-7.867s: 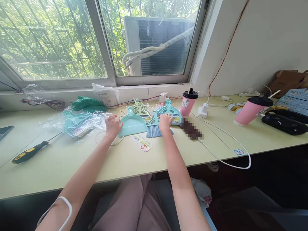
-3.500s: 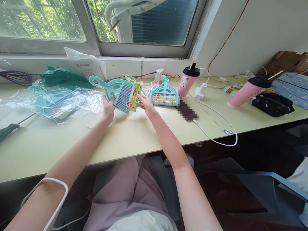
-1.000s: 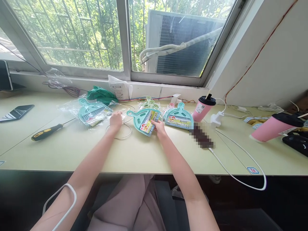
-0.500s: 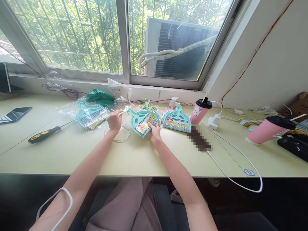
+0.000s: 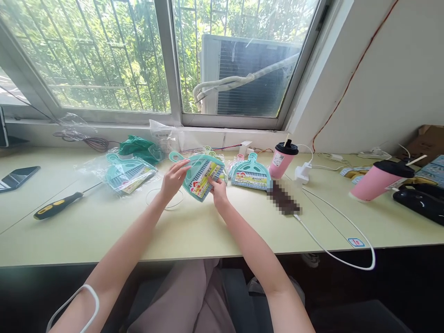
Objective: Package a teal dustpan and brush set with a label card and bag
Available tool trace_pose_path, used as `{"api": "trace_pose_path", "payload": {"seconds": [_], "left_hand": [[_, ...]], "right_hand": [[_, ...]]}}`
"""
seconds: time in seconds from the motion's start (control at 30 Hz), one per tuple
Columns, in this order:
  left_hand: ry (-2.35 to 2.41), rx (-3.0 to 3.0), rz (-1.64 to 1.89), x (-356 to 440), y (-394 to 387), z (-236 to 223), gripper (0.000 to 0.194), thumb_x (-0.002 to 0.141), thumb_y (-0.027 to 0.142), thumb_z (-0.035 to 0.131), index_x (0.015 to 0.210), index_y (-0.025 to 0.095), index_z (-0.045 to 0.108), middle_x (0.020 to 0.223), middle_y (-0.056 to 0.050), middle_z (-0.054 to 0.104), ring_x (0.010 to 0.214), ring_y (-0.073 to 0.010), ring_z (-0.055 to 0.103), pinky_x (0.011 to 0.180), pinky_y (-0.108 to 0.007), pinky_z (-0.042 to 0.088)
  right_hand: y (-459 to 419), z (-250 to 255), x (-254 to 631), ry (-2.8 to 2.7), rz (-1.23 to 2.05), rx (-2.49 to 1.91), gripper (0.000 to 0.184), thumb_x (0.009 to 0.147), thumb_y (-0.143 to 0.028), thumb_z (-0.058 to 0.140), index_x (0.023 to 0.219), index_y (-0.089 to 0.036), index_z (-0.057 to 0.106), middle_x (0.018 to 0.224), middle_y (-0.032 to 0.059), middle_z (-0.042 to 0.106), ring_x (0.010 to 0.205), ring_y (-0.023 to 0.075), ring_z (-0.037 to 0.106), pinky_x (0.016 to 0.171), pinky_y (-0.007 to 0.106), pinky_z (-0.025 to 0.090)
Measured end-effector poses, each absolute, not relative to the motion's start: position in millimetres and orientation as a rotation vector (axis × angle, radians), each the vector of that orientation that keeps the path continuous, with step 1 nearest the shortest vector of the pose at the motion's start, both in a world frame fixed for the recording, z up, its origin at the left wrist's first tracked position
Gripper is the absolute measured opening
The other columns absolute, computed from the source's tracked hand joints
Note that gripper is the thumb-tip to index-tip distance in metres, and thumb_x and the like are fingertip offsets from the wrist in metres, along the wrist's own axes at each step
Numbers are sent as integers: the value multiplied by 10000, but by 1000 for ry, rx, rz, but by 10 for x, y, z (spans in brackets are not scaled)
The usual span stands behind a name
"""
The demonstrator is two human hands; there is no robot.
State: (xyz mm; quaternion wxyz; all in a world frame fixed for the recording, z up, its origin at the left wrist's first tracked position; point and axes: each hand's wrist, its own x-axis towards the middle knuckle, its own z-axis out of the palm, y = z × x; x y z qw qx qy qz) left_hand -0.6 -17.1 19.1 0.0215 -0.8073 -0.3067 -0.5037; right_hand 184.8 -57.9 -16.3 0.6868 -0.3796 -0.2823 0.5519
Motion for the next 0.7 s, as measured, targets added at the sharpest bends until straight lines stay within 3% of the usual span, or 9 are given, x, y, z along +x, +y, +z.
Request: {"api": "trace_pose_path", "payload": {"seconds": [0.07, 0.17, 0.23, 0.3, 0.37, 0.47, 0.57, 0.7], "left_hand": [[-999, -2453, -1580, 41, -227, 201, 332, 966, 326, 481, 1250, 232, 627, 1453, -115, 538, 1433, -257, 405, 1193, -508, 303], [-1306, -2134, -1823, 89, -262, 208, 733, 878, 423, 639, 1515, 238, 330, 1626, -164, 246, 1533, -326, 134, 1214, -586, 166], [-1530, -1893, -2040, 99, -230, 221, 945, 861, 491, 647, 1582, 247, 89, 1652, -181, 127, 1540, -325, 80, 1210, -570, 194], [-1654, -1873, -2269, 95, -163, 242, 941, 903, 570, 544, 1586, 241, -13, 1644, -200, 143, 1526, -309, 176, 1175, -517, 307], [-1646, -2149, -2485, 87, -96, 259, 892, 906, 651, 465, 1583, 218, 76, 1578, -224, 318, 1435, -312, 397, 1078, -469, 444], [-1514, -2617, -2629, 95, -55, 259, 895, 792, 735, 571, 1467, 175, 393, 1260, -190, 651, 1126, -307, 666, 870, -412, 569], [-1447, -2642, -2725, 141, -84, 229, 786, 753, 703, 637, 1321, 169, 532, 975, -102, 736, 909, -254, 722, 737, -351, 589], [-1366, -2581, -2711, 227, -139, 151, 709, 777, 565, 679, 1334, 168, 492, 825, -49, 732, 747, -201, 708, 685, -325, 580]], "right_hand": [[-581, -138, 1870, -622, 1198, -797, 272, 647, -279, 827, 874, -210, 696, 927, 17, 770, 857, 187, 711, 759, 315, 603], [-594, -87, 1887, -604, 1162, -745, 276, 668, -276, 803, 913, -216, 690, 974, 23, 764, 929, 200, 704, 783, 322, 600], [-607, -63, 1886, -596, 1153, -724, 280, 669, -279, 796, 922, -220, 690, 991, 27, 761, 967, 209, 699, 794, 326, 600], [-616, -61, 1878, -609, 1149, -711, 286, 663, -289, 799, 919, -222, 689, 1005, 31, 760, 997, 219, 694, 804, 333, 601], [-618, -78, 1868, -630, 1146, -715, 287, 659, -301, 804, 908, -223, 685, 1009, 36, 759, 1018, 227, 691, 812, 340, 602], [-609, -109, 1862, -652, 1139, -733, 283, 668, -319, 799, 904, -223, 677, 1008, 40, 758, 1025, 230, 691, 818, 348, 604], [-601, -110, 1875, -648, 1138, -740, 298, 674, -326, 794, 929, -227, 675, 1030, 35, 752, 1013, 220, 693, 813, 339, 606], [-602, -79, 1910, -637, 1110, -712, 314, 684, -339, 785, 959, -237, 675, 1080, 28, 743, 1056, 211, 680, 827, 322, 605]]}}
